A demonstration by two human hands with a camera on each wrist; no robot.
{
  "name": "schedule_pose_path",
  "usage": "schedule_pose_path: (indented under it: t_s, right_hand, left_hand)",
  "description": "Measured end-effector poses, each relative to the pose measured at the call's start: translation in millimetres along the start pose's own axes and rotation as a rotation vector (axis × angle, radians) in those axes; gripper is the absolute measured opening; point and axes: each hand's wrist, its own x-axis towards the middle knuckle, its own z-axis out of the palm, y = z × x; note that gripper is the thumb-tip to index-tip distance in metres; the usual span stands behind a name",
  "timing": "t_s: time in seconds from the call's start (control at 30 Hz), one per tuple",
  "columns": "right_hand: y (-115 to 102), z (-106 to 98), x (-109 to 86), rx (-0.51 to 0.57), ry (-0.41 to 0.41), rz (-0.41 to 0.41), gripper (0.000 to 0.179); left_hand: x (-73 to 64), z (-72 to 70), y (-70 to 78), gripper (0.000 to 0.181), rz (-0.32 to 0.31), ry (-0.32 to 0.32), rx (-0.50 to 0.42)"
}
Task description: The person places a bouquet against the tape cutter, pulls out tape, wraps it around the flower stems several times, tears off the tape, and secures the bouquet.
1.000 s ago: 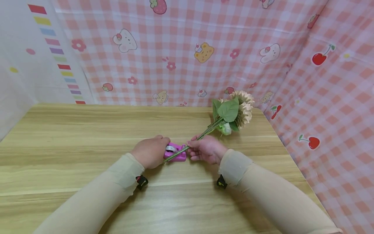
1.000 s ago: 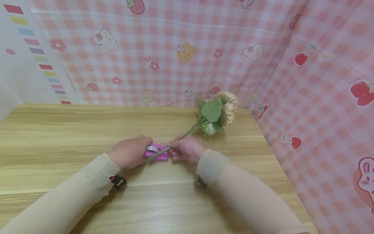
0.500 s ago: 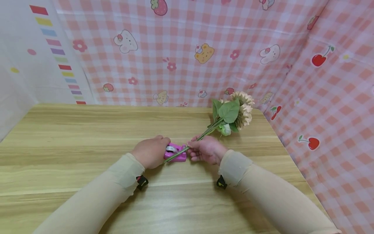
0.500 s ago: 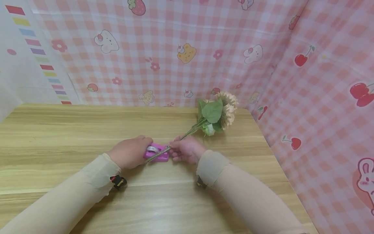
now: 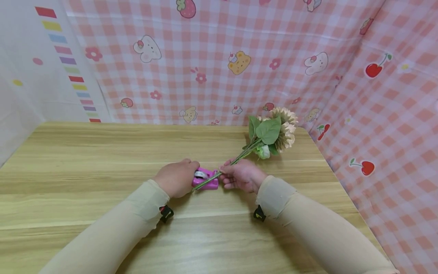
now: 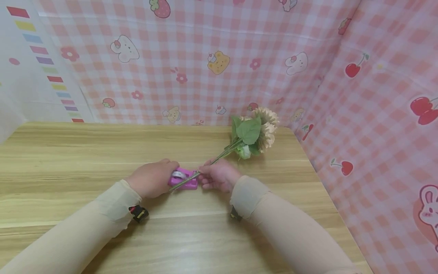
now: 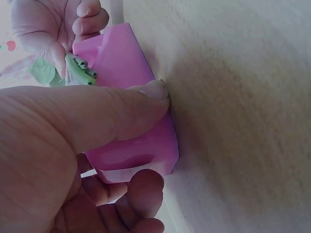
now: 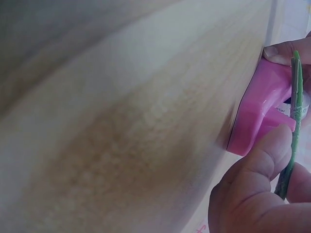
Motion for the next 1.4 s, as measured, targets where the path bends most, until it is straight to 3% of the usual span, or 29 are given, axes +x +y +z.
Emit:
schedule_pose_path:
  t_s: [0.4,0.67,0.97,1.4]
  right_hand:
    - [0.2,0.0,0.3,0.021,0.004,-0.022,0.008]
    - [0.3,1.0,-4.6,0.162,0.033,-0.029,0.011]
    - [-0.9,-1.7,-7.1,0.320,-0.056,-0.021,0.024]
    - [-2.0,3.3,-2.7,0.374,-0.026,-0.006,0.029]
  left_hand:
    - [-0.1,-0.4,1.4,0.052,-0.006,-0.008,0.003]
    - [0.2,-0.5,1.4,0.055,-0.001,-0.008,0.008]
    - [-0.4,-1.1,1.1,0.057,0.003,-0.008,0.009]
    - [0.1,0.9,0.0,0.059,0.020,0.012,0.021]
